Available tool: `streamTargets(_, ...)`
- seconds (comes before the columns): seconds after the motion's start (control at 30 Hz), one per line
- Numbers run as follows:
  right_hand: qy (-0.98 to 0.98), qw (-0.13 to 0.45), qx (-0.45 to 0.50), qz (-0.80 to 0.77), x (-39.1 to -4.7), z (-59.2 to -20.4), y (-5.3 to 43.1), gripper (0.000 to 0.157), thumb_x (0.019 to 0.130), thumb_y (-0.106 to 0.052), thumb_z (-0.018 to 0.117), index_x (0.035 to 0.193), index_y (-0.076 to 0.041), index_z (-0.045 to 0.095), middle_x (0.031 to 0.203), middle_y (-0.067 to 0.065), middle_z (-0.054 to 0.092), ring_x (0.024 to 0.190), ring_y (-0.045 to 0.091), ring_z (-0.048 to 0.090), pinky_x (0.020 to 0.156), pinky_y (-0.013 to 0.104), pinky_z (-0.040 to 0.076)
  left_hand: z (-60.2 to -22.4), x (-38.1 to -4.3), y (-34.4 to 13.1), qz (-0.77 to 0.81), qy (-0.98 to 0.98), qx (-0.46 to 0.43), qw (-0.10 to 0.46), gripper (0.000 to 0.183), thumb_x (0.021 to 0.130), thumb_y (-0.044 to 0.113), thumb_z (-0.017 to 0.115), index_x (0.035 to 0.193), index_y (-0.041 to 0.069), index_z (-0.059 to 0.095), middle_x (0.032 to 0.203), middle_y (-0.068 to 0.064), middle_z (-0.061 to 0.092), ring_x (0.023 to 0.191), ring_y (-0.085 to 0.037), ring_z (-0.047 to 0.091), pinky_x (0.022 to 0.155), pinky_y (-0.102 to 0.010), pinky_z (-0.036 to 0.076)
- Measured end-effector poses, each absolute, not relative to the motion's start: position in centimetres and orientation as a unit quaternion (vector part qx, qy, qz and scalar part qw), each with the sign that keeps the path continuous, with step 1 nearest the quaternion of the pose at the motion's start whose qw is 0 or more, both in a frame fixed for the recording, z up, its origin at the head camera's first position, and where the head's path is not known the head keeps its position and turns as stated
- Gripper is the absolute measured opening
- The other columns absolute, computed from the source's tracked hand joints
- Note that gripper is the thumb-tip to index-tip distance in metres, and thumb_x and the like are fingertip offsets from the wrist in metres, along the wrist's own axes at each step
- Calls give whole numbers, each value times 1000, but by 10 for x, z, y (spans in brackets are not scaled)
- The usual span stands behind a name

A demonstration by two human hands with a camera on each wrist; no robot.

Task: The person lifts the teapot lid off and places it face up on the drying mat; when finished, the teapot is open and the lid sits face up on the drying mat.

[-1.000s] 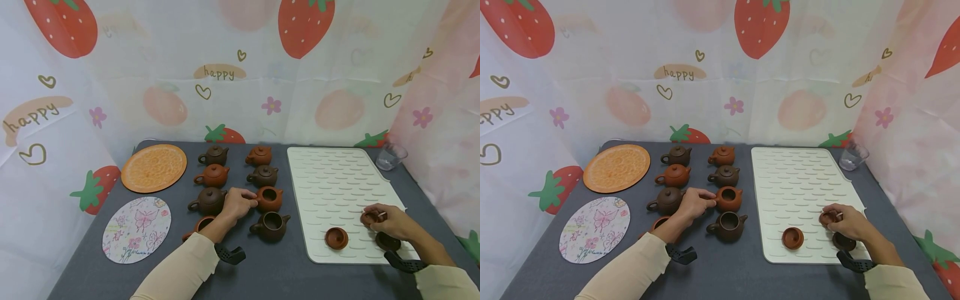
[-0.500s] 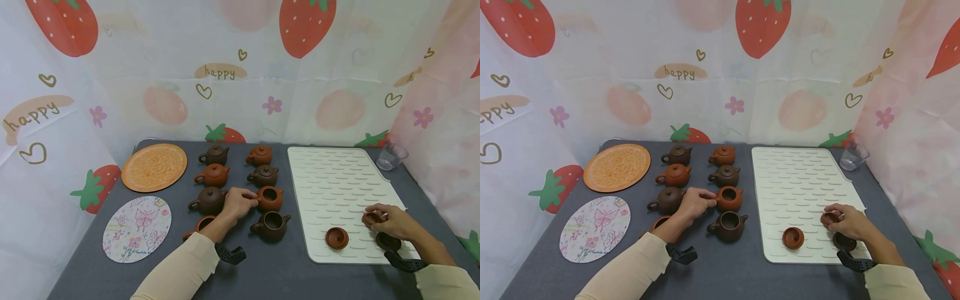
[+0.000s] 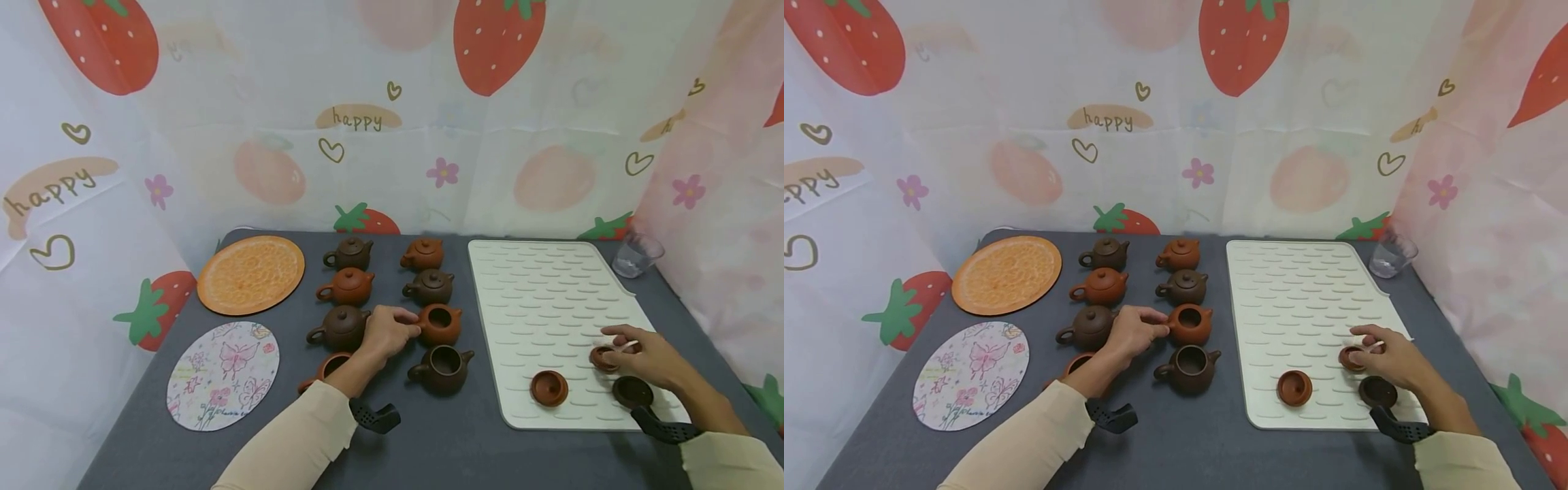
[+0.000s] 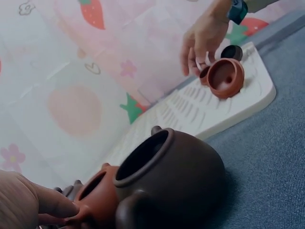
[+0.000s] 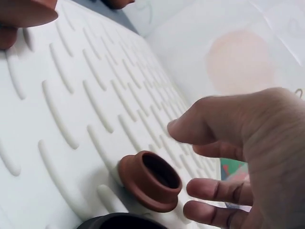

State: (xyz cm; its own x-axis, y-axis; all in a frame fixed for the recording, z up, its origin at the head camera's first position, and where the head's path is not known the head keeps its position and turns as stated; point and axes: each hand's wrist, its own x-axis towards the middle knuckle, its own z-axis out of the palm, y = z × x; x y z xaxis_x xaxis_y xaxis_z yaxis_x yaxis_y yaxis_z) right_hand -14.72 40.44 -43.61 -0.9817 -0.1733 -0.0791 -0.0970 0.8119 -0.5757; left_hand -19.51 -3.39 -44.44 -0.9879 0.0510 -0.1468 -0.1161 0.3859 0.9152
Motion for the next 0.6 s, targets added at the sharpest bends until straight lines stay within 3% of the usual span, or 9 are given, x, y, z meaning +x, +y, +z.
streamTargets(0.17,952,26,-64,-297,-146,-426,404,50,93,-23,64,131,7,53,111,29,57,92,36,59,69,42,46,-435,-192,-38,562,825,0,61,15,84,8,75,99,5,75,93,-4,66,76,-21,62,63,-34,51)
streamTargets(0.4,944,-23,-72,-321,-145,-409,399,51,92,-22,67,133,3,52,114,24,57,86,1,54,69,39,44,-418,-186,-46,573,818,34,43,19,85,10,74,104,7,74,96,-2,67,75,-18,62,64,-35,51)
streamTargets(0.6,932,-45,-86,-350,-144,-393,385,53,93,-23,67,137,-1,49,113,15,56,87,1,54,68,27,44,-400,-178,-59,589,806,57,9,19,85,10,74,103,10,74,89,-1,67,79,-18,63,66,-36,51)
